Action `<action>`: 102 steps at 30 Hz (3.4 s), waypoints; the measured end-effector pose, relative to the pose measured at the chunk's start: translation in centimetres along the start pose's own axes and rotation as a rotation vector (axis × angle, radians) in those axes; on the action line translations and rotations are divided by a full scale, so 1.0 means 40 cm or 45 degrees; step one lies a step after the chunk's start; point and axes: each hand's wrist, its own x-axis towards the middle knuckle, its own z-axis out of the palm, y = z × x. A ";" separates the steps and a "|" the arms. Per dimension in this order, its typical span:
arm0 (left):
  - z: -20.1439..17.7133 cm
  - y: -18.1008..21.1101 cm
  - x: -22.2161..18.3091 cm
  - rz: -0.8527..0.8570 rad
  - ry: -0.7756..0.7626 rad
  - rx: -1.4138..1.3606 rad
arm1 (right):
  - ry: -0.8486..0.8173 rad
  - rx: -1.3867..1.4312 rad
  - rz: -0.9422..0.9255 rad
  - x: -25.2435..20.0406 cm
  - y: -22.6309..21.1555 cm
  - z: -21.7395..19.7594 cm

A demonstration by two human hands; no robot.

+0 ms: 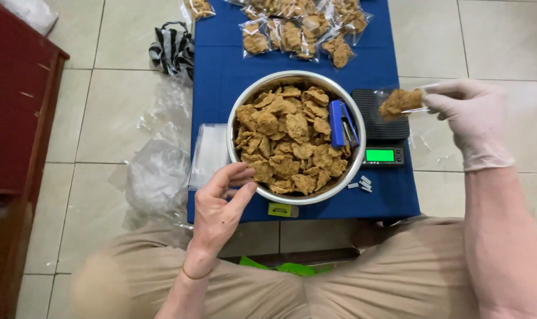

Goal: Packaging chips into small plastic bags and sealing them using a handheld heat sealer

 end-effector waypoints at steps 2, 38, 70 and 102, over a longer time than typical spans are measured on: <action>0.001 -0.001 0.003 0.017 -0.007 0.004 | -0.025 0.040 0.079 -0.003 0.014 0.010; 0.001 -0.013 0.022 0.079 0.106 -0.007 | -0.202 -0.431 0.434 -0.072 -0.036 -0.025; -0.005 -0.003 0.019 0.163 0.107 0.026 | -0.229 -0.477 0.275 -0.171 -0.144 -0.019; -0.015 0.001 0.011 0.171 0.118 -0.040 | -0.071 0.022 0.532 -0.028 0.138 -0.021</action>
